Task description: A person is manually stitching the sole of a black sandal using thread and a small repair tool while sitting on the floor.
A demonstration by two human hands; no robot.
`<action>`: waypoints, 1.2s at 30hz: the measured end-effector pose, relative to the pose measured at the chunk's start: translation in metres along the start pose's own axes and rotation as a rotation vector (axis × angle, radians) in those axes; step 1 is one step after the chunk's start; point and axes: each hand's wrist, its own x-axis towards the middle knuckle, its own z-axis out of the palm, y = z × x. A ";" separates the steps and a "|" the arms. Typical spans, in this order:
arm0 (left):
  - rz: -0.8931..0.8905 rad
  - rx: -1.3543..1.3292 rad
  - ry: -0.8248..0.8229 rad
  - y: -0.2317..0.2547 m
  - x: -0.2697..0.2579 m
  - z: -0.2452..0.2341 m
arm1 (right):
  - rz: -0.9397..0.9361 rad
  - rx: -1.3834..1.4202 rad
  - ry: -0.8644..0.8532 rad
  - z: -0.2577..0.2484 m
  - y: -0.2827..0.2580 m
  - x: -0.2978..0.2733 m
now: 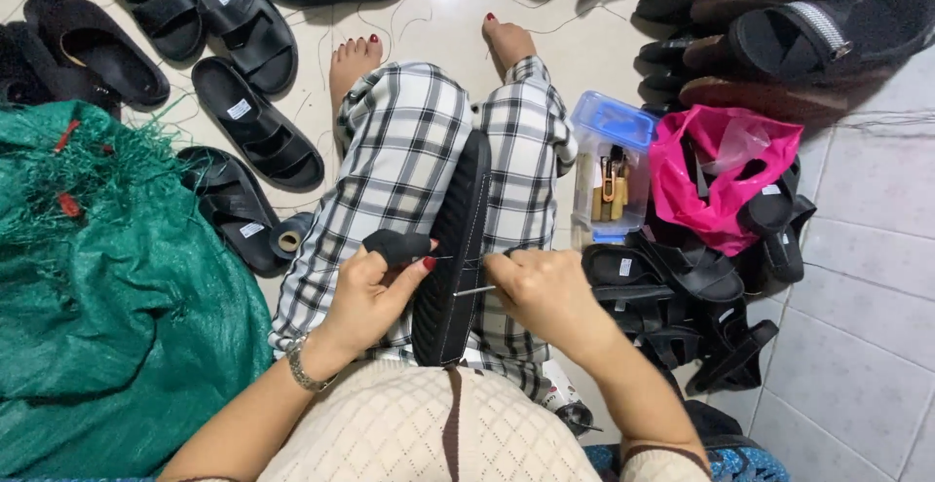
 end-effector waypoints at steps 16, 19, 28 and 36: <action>0.053 0.495 -0.428 0.039 0.026 -0.043 | 0.162 0.589 0.206 -0.002 0.012 -0.011; -0.274 0.130 -0.710 0.031 0.022 -0.053 | 0.085 0.975 0.218 -0.006 0.014 -0.009; 0.278 0.450 -0.249 0.013 0.013 -0.016 | 0.352 1.978 0.566 0.046 0.038 0.008; 0.038 0.253 -0.483 -0.001 -0.016 -0.046 | 0.572 1.734 0.537 0.028 0.046 0.018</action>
